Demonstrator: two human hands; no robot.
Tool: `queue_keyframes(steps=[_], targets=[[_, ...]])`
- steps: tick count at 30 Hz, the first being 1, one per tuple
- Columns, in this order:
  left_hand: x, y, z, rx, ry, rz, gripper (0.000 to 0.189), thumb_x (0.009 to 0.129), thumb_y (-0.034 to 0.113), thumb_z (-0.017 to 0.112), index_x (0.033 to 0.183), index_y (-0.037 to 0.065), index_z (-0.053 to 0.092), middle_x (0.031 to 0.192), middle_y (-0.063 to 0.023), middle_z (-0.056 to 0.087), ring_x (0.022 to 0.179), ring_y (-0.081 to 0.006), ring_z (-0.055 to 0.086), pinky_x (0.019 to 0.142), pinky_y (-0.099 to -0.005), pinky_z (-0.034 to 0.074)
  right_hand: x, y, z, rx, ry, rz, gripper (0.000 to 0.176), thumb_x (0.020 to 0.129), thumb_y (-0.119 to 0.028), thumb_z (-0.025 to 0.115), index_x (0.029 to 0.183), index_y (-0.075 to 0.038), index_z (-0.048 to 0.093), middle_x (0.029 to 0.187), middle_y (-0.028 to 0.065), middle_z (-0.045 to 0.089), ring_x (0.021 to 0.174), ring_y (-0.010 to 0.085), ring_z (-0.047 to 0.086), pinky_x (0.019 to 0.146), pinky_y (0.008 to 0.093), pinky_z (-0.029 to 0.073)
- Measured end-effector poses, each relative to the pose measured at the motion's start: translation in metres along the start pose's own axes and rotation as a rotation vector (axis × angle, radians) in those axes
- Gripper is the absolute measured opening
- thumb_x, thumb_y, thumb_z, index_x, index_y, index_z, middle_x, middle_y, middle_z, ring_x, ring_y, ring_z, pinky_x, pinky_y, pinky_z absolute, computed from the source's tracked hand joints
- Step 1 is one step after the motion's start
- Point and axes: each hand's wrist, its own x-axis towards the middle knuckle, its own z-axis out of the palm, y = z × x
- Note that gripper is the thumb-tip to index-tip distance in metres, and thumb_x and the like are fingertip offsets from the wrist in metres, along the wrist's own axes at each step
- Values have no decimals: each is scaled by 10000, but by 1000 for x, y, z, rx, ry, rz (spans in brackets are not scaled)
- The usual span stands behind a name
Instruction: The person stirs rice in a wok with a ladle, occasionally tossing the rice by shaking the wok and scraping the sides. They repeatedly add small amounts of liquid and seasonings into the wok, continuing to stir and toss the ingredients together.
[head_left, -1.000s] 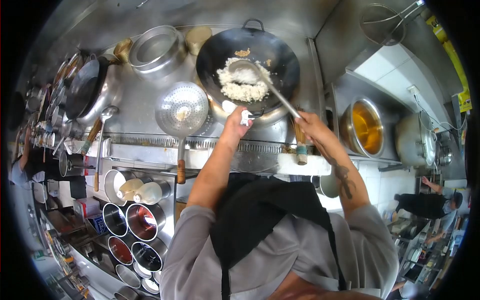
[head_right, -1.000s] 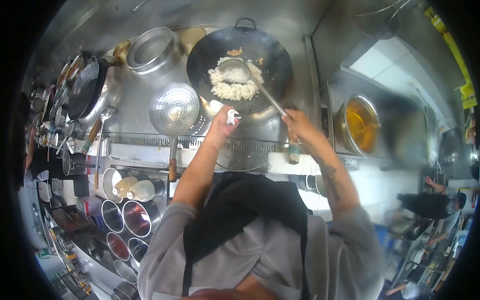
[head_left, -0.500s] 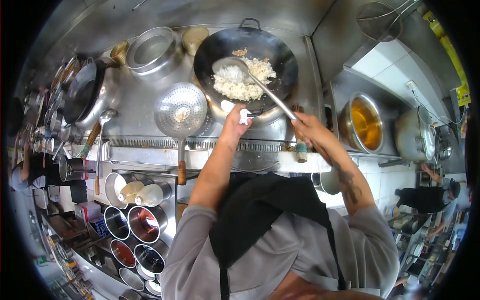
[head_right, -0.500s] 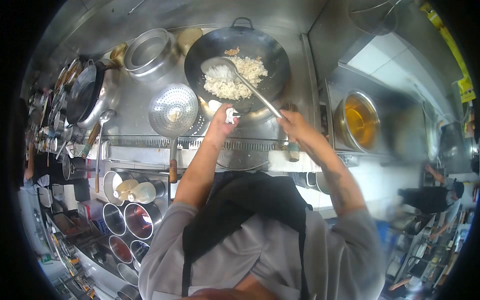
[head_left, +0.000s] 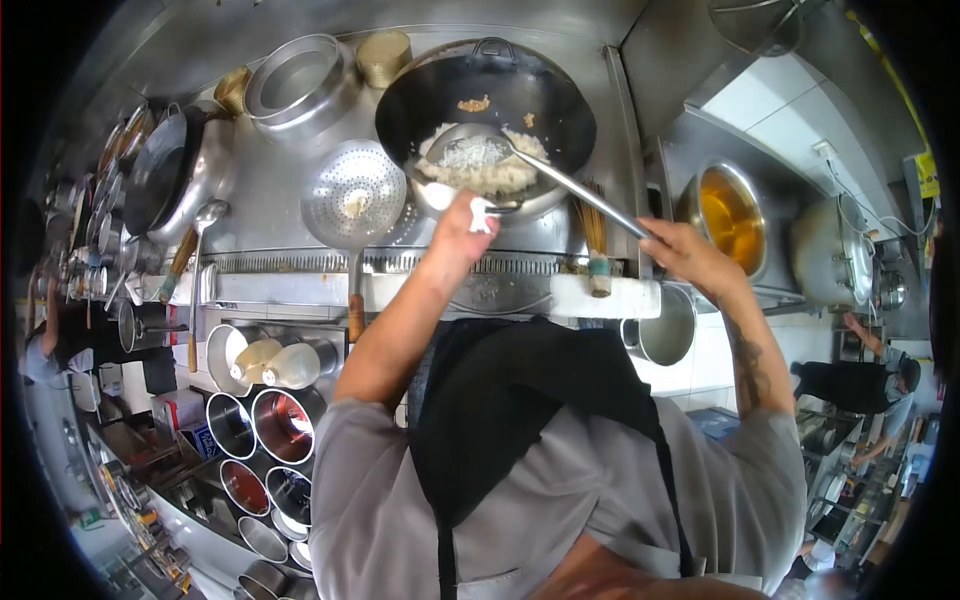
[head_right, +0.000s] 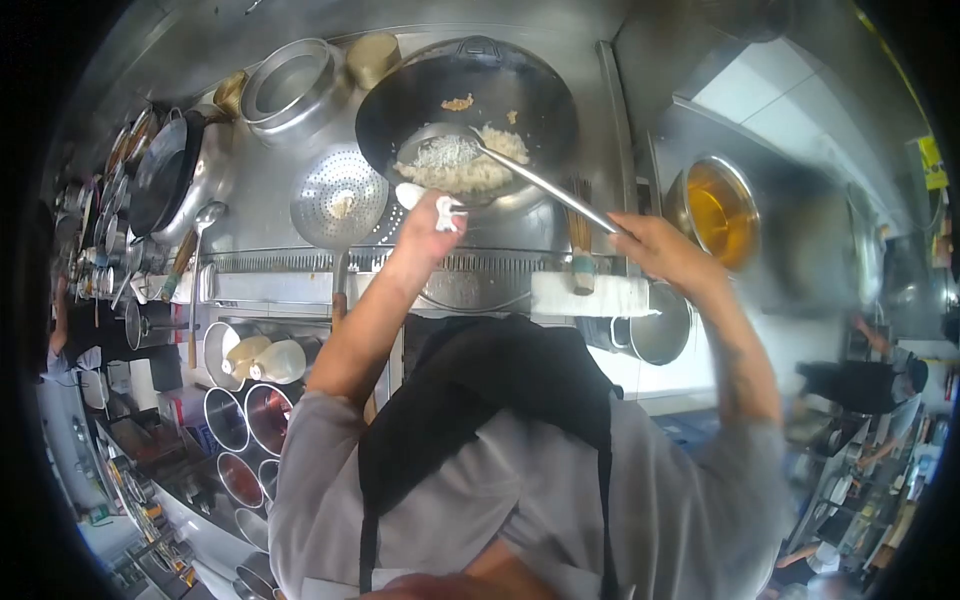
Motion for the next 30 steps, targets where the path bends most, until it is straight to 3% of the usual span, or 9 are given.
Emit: queue_keyframes(steps=[2,7,8,9,13,20,21,26,30], targets=[[0,0,13,-745,332,-534,94,914,193,502,914,102,524,752,-46,558,614,-171,532,430,-260,407,-8,14,1,-162,73,-171,420,962,-244,541,1300,3,512,714,6,539,614,83,497,558,252,434],[-13,22,16,-842,305,-562,52,891,158,531,906,108,530,763,-42,559,600,-163,513,442,-275,398,11,25,-16,-75,-120,-29,440,966,-267,529,1317,-4,496,755,80,620,589,142,552,538,283,462],[5,1,3,-885,227,-574,56,890,156,539,874,102,538,747,-41,557,589,-159,505,446,-277,396,38,39,-9,-251,-2,-304,423,976,-265,502,1315,-13,492,721,68,597,576,130,556,521,295,468],[-8,-20,8,-568,190,-240,110,896,170,543,806,106,541,688,-30,547,569,-161,510,452,-276,408,49,26,0,-236,83,-237,426,967,-255,513,1303,5,486,743,127,628,606,204,607,586,378,500],[-82,-97,3,-643,151,-598,120,908,234,512,853,135,553,660,-28,560,537,-169,548,415,-310,431,53,21,15,-440,362,-236,357,947,-212,520,1222,12,558,920,284,630,833,426,624,760,447,495],[59,-73,-39,-853,162,-505,71,868,153,533,823,98,525,714,-51,540,600,-158,521,425,-271,387,11,14,-1,-86,419,-128,436,931,-237,558,1267,39,523,981,269,647,906,391,643,831,399,485],[64,-63,-35,-789,210,-502,60,866,155,535,840,102,524,732,-54,547,606,-164,527,426,-273,392,34,43,5,-194,597,-376,464,947,-257,545,1310,25,488,853,201,671,708,315,655,695,376,515],[79,-70,-33,-669,262,-521,77,852,189,566,875,128,524,764,-51,568,635,-178,544,439,-273,403,140,57,70,571,468,20,445,966,-295,527,1318,-26,483,637,9,496,419,89,438,375,278,374],[77,-56,-29,-631,269,-552,111,848,242,594,842,149,534,728,-27,562,632,-175,545,462,-280,406,148,19,78,695,150,174,407,955,-268,543,1295,-47,505,631,-1,489,408,81,425,363,273,362]])
